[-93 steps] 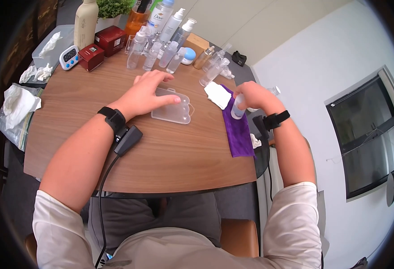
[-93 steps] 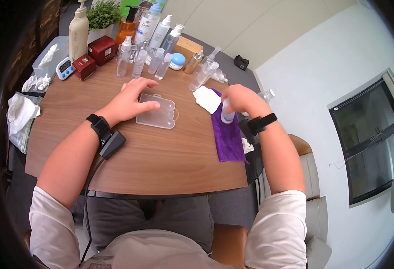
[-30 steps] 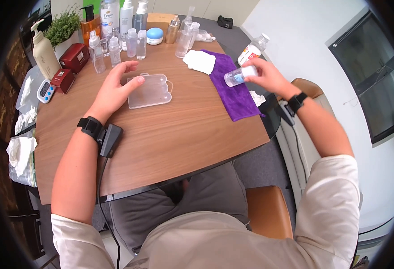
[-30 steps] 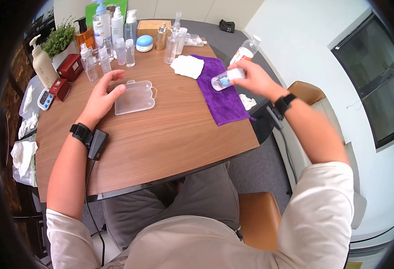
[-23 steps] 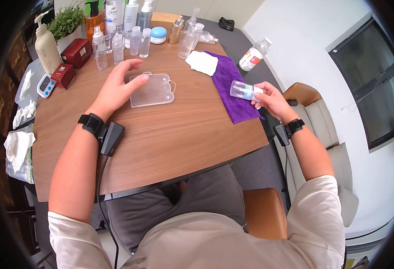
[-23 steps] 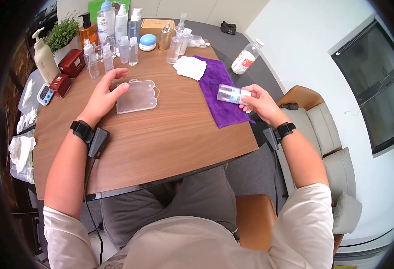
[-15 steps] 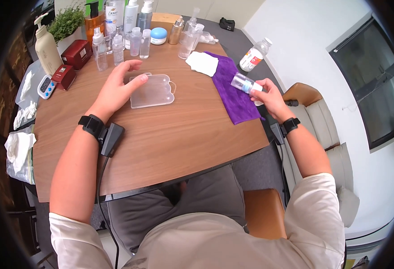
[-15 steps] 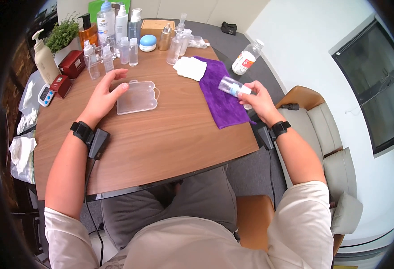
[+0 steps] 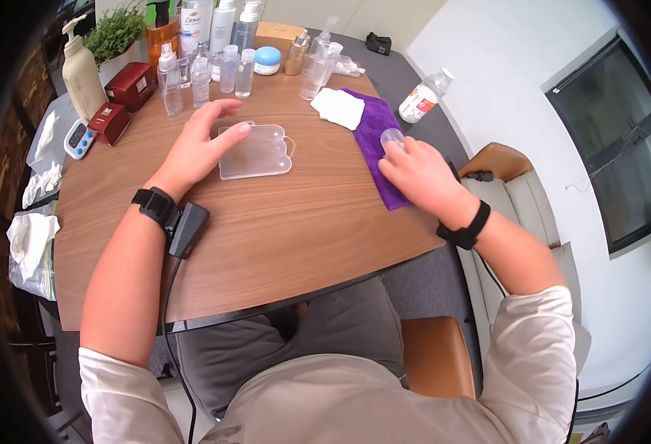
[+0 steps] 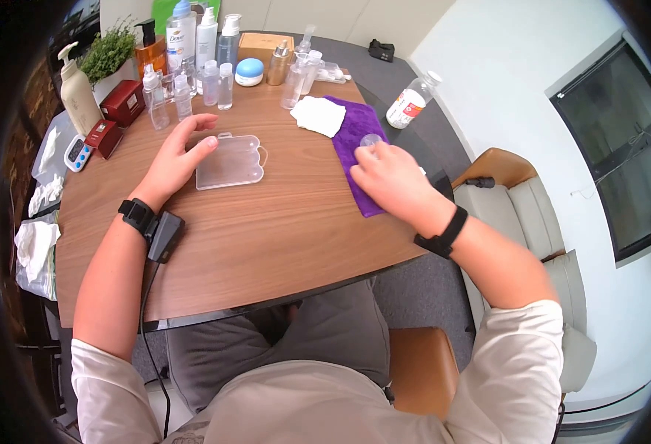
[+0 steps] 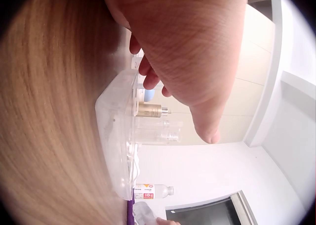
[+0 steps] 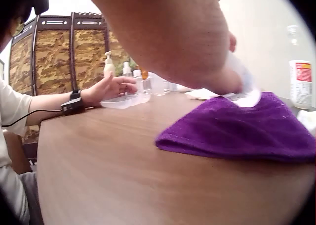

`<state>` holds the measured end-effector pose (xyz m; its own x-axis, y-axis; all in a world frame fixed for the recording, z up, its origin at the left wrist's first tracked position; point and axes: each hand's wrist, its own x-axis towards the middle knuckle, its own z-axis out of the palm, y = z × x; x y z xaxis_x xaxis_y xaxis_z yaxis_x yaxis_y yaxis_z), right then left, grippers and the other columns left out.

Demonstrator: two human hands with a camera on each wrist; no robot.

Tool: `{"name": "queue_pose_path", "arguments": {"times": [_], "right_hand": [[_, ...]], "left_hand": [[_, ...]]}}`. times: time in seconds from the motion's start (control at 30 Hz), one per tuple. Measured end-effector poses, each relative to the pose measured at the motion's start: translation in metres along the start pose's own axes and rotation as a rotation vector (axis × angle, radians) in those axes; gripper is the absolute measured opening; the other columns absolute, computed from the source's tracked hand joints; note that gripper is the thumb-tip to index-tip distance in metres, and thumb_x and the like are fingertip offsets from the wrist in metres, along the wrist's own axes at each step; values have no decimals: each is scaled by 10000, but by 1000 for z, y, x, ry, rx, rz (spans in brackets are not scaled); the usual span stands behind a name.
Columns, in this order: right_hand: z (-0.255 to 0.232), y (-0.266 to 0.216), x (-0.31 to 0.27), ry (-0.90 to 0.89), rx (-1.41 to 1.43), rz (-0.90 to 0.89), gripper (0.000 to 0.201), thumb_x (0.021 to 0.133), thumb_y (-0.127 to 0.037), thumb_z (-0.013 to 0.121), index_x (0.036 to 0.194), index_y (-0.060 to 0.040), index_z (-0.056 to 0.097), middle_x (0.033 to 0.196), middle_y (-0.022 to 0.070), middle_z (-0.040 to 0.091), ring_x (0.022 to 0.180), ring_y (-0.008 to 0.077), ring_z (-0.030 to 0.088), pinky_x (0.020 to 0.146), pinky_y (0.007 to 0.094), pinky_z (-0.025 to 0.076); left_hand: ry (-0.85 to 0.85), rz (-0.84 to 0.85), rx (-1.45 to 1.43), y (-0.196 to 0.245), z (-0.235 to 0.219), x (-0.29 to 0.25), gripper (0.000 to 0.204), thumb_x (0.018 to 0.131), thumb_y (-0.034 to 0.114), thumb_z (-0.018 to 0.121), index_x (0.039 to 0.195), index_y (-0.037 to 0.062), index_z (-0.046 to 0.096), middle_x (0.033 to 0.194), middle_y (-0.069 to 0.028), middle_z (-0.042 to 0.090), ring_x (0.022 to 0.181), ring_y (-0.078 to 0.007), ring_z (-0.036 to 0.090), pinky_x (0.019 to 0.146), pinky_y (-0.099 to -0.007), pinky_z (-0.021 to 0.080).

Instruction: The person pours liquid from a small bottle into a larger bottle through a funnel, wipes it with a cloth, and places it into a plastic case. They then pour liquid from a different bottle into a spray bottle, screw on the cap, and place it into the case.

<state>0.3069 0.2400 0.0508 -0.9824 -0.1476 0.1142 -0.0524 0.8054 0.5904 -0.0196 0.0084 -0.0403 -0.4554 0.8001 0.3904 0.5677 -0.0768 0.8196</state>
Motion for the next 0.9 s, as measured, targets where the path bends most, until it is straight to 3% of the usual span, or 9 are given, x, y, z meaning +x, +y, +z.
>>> {"name": "queue_pose_path", "arguments": {"times": [0.13, 0.23, 0.4, 0.5, 0.53, 0.6, 0.7, 0.8, 0.9], "right_hand": [[8, 6, 36, -173, -16, -185, 85, 796, -122, 677, 812, -96, 756, 878, 86, 645, 899, 295, 659, 783, 389, 571], [5, 41, 81, -603, 269, -123, 279, 802, -200, 790, 1049, -70, 774, 1034, 122, 738, 1031, 342, 692, 872, 462, 560], [42, 105, 85, -628, 835, 209, 313, 962, -331, 757, 1117, -58, 773, 961, 42, 759, 925, 188, 710, 826, 374, 560], [43, 113, 63, -644, 1305, 908, 299, 1038, -403, 696, 1039, -117, 781, 788, -23, 716, 617, 40, 622, 526, 191, 481], [87, 130, 41, -547, 1525, 972, 282, 1066, -348, 665, 1079, -83, 761, 832, -4, 727, 612, 56, 638, 501, 192, 500], [95, 131, 14, -316, 1741, 1141, 246, 1085, -294, 636, 1085, -66, 727, 967, 13, 745, 794, 77, 707, 691, 209, 605], [78, 116, -12, -78, 1800, 1150, 116, 1044, -149, 690, 1081, -43, 717, 1117, 70, 732, 968, 112, 711, 817, 252, 609], [56, 105, -18, 43, 1512, 894, 161, 928, 29, 749, 1068, -35, 704, 1243, 87, 722, 1103, 190, 702, 953, 346, 589], [15, 101, -1, -90, 783, 197, 338, 798, 40, 795, 1110, -54, 706, 1297, 83, 733, 1160, 333, 693, 1006, 431, 556]], "left_hand": [[1, 7, 6, -5, 0, 1, 599, 985, 449, 724, 1411, 46, 604, 1386, -159, 615, 1359, -282, 542, 1120, -440, 445], [5, 10, -7, -2, 0, -1, 591, 988, 445, 721, 1413, 51, 605, 1385, -158, 615, 1356, -283, 543, 1125, -440, 441], [0, 2, 0, -4, 2, -1, 599, 986, 447, 720, 1420, 51, 604, 1388, -164, 615, 1353, -294, 545, 1126, -441, 442], [-9, -27, 15, 5, -1, -2, 567, 1004, 408, 700, 1428, 48, 594, 1402, -154, 603, 1363, -275, 539, 1133, -430, 439], [-35, -50, 33, 7, -2, -3, 526, 1025, 362, 681, 1435, 46, 584, 1409, -139, 592, 1371, -253, 534, 1142, -418, 434], [10, -56, 25, 1, -2, -2, 664, 973, 528, 700, 1424, 49, 607, 1446, -175, 597, 1375, -330, 520, 1115, -448, 450], [-8, -55, 44, 4, -2, -3, 674, 972, 541, 694, 1427, 51, 607, 1449, -175, 595, 1373, -342, 519, 1112, -448, 450], [-4, -63, 55, 5, -2, -2, 677, 969, 543, 696, 1426, 51, 607, 1442, -184, 595, 1373, -346, 518, 1112, -449, 449], [-2, -63, 42, 6, -1, -3, 670, 969, 537, 699, 1422, 51, 610, 1430, -186, 603, 1364, -338, 529, 1113, -450, 449]]}}
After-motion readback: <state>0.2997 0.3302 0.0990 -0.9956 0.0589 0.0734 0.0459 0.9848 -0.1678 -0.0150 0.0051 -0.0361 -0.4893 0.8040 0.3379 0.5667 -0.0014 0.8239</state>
